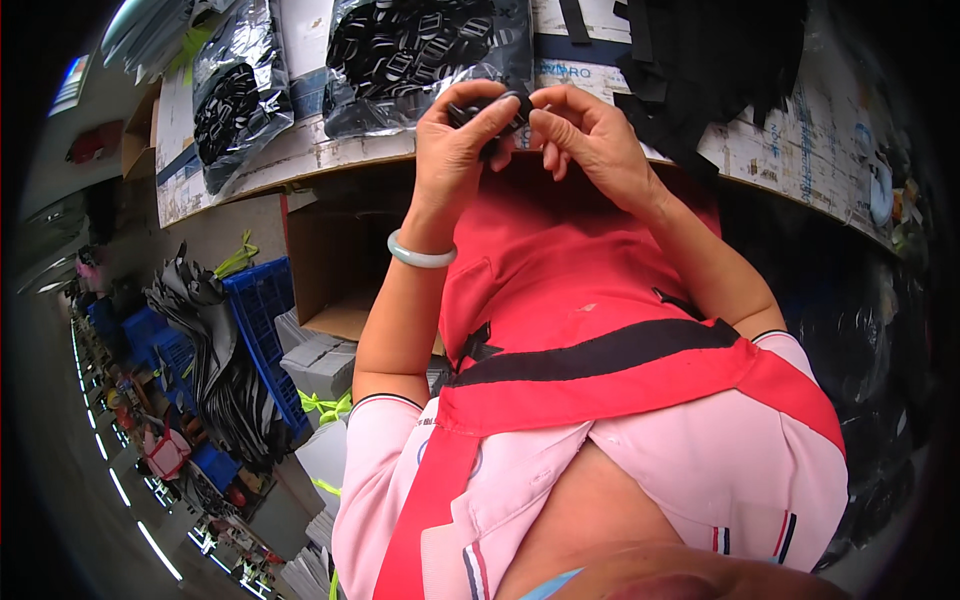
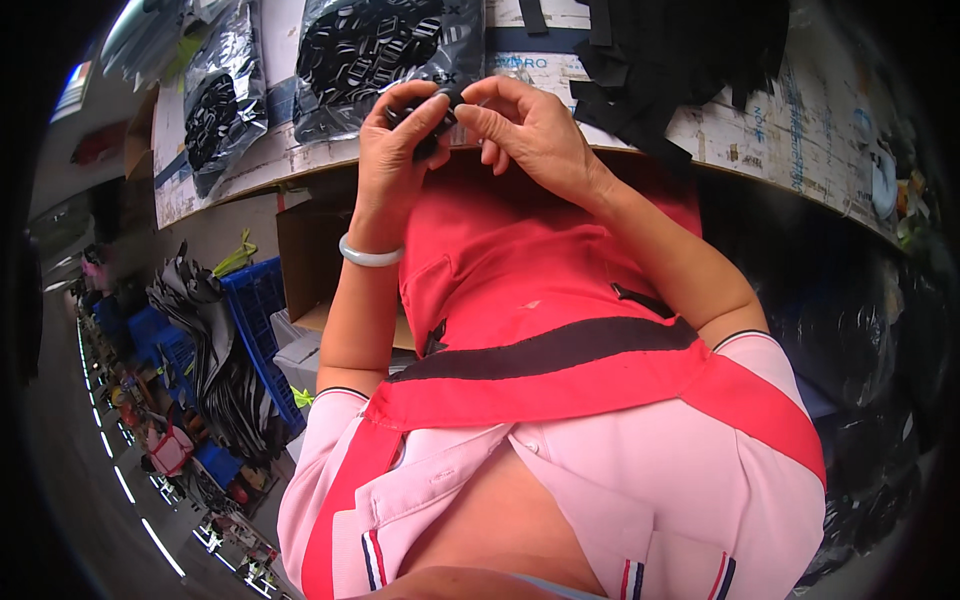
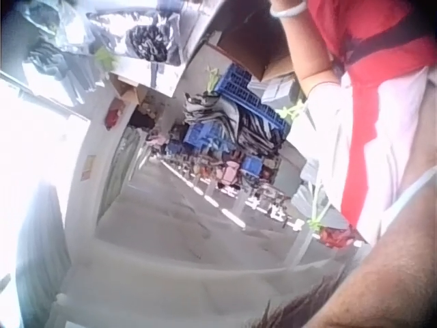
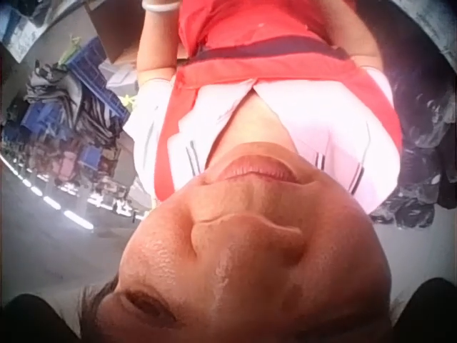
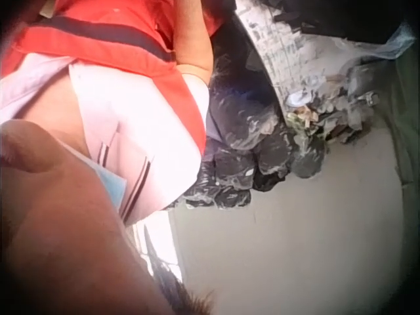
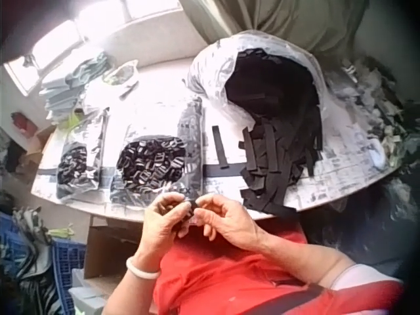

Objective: Assembling black plastic buckles onto black nylon straps at a workstation.

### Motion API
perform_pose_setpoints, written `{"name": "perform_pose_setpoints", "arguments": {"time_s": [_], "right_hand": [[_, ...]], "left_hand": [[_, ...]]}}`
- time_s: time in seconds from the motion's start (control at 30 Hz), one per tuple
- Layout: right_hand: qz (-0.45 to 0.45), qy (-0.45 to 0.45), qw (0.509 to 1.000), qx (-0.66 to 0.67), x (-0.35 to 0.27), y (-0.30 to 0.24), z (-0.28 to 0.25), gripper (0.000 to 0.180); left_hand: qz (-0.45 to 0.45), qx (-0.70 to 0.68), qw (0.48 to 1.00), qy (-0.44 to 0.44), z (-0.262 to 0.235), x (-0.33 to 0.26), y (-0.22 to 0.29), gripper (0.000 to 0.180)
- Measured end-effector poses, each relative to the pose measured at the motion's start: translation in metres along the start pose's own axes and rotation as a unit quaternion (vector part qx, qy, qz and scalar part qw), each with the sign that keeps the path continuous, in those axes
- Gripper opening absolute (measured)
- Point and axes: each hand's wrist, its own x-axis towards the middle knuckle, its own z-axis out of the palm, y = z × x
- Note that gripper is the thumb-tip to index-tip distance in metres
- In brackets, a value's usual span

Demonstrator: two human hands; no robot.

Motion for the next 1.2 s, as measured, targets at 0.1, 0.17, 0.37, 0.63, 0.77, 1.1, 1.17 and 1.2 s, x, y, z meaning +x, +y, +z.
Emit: {"name": "perform_pose_setpoints", "arguments": {"time_s": [0.1,0.17,0.37,0.63,0.77,1.1,1.17,1.2], "right_hand": [[0.016,-0.041,0.998,-0.040,0.000,0.008,-0.003,0.028],[0.070,-0.047,0.996,-0.003,-0.007,0.015,-0.007,0.027],[0.256,-0.119,0.890,0.358,-0.029,0.041,-0.024,0.018],[0.318,-0.083,0.863,0.385,-0.059,0.052,-0.016,0.016],[0.119,-0.014,0.980,-0.156,-0.063,0.028,-0.040,0.017],[-0.153,0.088,0.755,-0.631,-0.050,0.015,-0.110,0.034],[-0.198,0.078,0.765,-0.608,-0.030,0.023,-0.106,0.033],[-0.230,0.083,0.769,-0.591,-0.018,0.028,-0.105,0.032]], "left_hand": [[-0.065,-0.134,0.989,-0.014,0.000,-0.013,-0.029,0.023],[-0.110,-0.244,0.962,-0.059,-0.008,-0.020,-0.039,0.027],[-0.174,-0.306,0.935,-0.041,-0.023,-0.040,-0.070,0.035],[0.013,0.091,0.993,-0.080,-0.005,-0.063,-0.072,0.020],[-0.129,-0.065,0.987,-0.073,-0.008,-0.061,-0.071,0.016],[-0.254,-0.317,0.910,-0.083,-0.025,-0.057,-0.096,0.027],[-0.266,-0.274,0.920,-0.086,-0.018,-0.052,-0.092,0.022],[-0.265,-0.271,0.922,-0.085,-0.016,-0.049,-0.090,0.022]]}}
